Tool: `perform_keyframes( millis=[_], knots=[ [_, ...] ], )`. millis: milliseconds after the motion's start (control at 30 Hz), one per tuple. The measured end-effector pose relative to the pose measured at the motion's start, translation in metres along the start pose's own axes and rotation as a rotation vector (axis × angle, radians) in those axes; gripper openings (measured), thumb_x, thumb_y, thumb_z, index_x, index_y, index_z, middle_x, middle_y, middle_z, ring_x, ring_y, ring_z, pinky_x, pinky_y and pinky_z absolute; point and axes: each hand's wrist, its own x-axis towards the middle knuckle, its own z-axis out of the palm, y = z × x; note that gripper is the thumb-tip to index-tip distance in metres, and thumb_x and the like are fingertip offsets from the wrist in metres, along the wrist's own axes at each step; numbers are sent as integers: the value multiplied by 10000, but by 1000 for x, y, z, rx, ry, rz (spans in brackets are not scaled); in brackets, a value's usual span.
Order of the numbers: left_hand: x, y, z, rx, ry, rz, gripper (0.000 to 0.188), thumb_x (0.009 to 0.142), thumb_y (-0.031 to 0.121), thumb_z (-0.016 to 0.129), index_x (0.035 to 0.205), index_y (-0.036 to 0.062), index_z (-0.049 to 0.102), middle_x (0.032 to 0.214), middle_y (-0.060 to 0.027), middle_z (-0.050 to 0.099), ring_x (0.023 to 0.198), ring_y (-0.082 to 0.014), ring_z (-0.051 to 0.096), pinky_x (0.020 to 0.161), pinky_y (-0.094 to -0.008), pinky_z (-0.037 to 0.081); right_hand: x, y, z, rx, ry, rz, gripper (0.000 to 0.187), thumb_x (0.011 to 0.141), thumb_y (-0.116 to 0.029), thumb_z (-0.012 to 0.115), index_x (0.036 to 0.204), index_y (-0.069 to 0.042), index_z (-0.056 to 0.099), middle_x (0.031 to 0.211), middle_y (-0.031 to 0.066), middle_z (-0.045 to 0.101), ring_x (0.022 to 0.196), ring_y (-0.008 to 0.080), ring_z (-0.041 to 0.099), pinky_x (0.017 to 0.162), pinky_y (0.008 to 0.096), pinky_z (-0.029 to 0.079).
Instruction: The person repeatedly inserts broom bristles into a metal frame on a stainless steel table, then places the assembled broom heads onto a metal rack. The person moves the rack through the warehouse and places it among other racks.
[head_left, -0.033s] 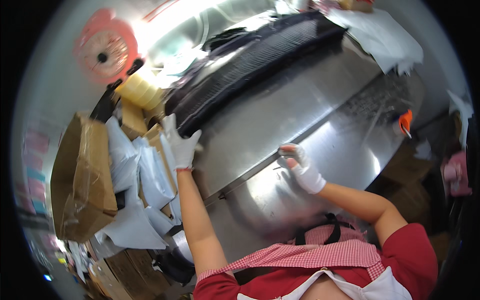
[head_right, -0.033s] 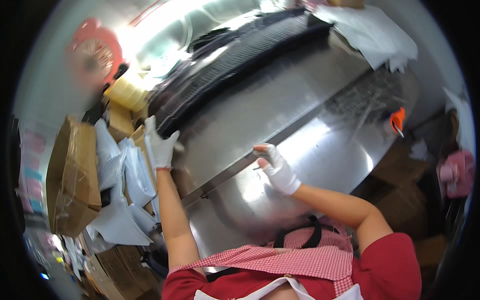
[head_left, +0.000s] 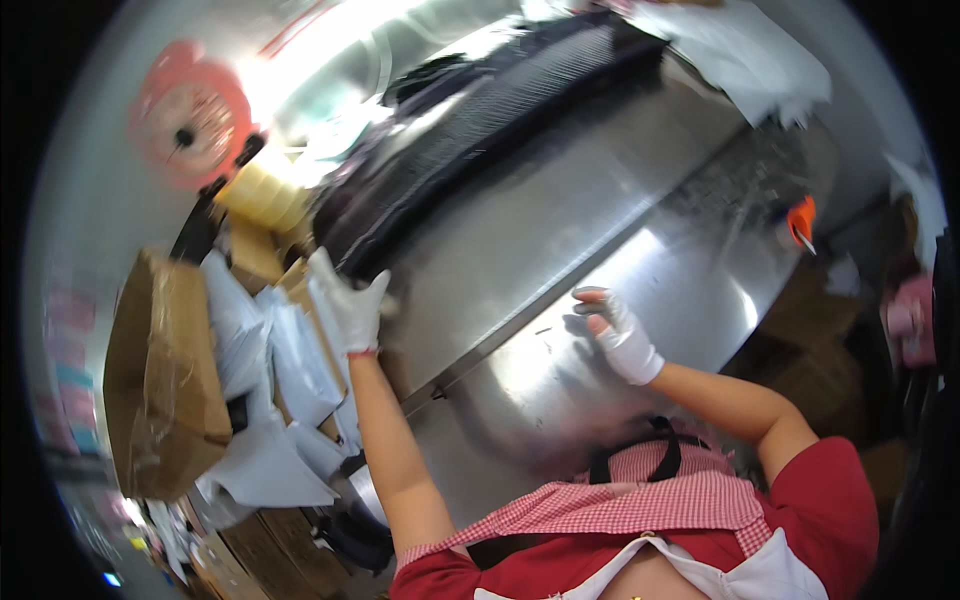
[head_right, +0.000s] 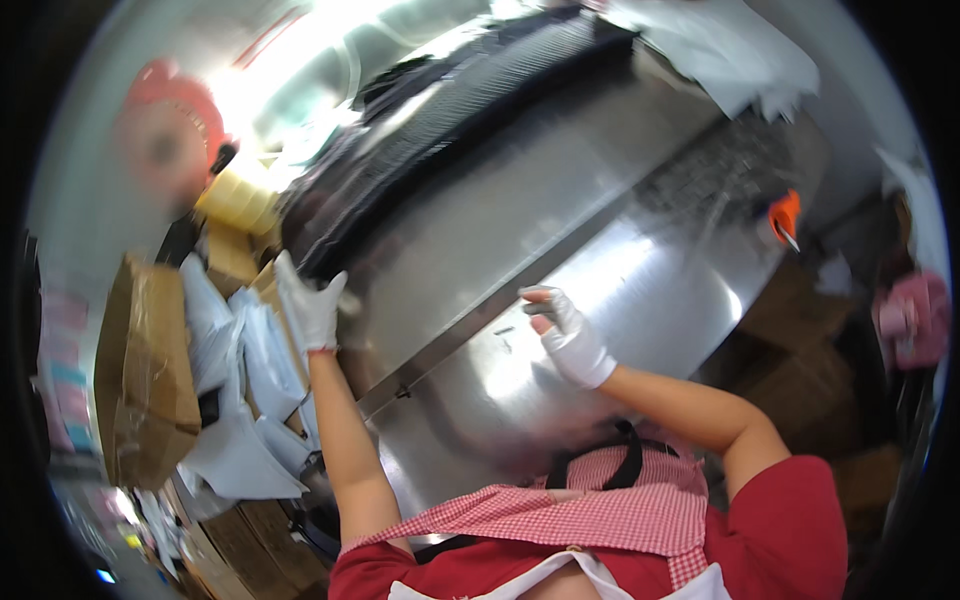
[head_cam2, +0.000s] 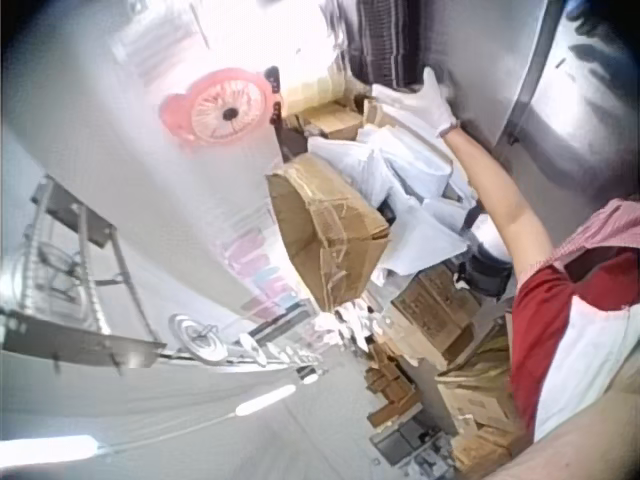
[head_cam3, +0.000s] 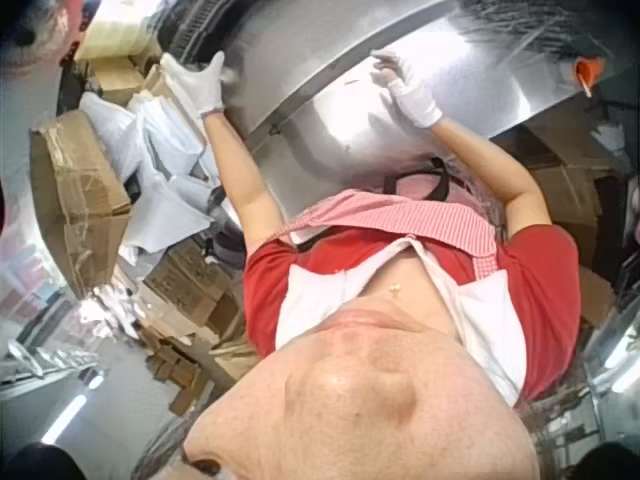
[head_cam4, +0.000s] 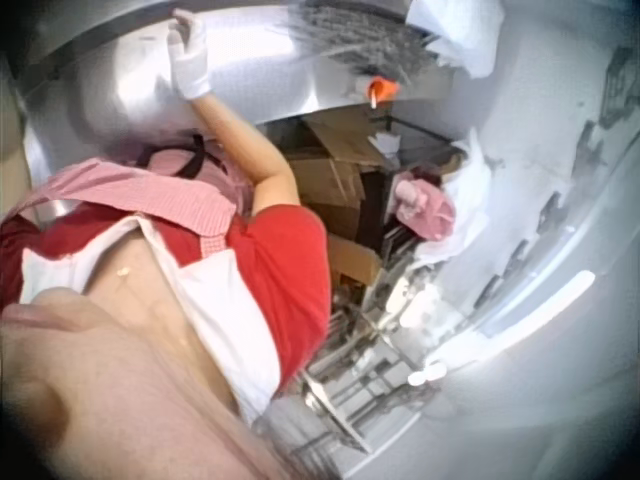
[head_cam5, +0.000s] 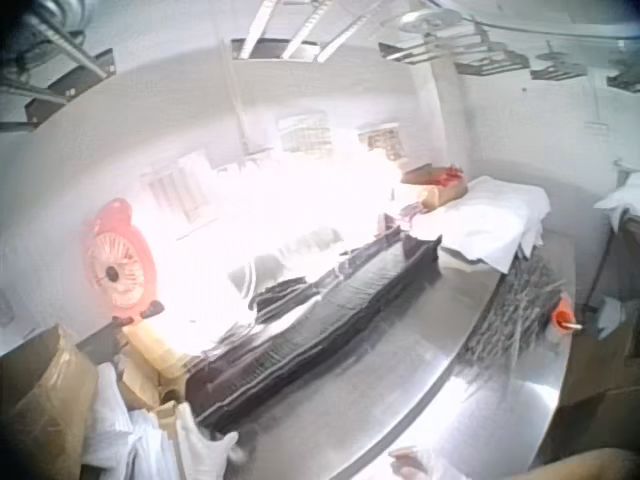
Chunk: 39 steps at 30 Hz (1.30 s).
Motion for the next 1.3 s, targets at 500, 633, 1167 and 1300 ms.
perform_keyframes(
  millis=[500,633,1167,1300],
  knots=[
    [-319,328,239,-234,-740,829,835,783,160,773,1455,-53,326,1469,-269,381,1366,-408,370,1153,-469,285,-574,350,-266,-473,942,1307,422,879,-256,461,1103,45,656,1203,262,616,1131,411,581,950,418,467],
    [-355,343,262,343,-618,934,851,750,190,791,1430,-69,350,1439,-295,404,1332,-438,398,1128,-458,327,-684,385,-187,180,1370,1666,410,912,-251,499,1212,-10,640,1258,225,613,1240,377,546,989,425,459],
    [-397,369,275,321,-724,821,826,866,269,744,1490,-32,294,1498,-272,353,1351,-382,398,1149,-431,315,-972,563,-155,219,1453,1940,776,848,-668,543,1359,-85,548,1347,164,579,1162,316,587,939,390,481],
    [-411,375,264,461,-634,932,835,875,339,729,1499,-5,293,1506,-247,355,1368,-368,380,1163,-427,299,-939,564,-122,459,1519,1571,665,873,-536,625,1313,-42,565,1309,177,603,1187,319,581,990,353,432]
  ],
)
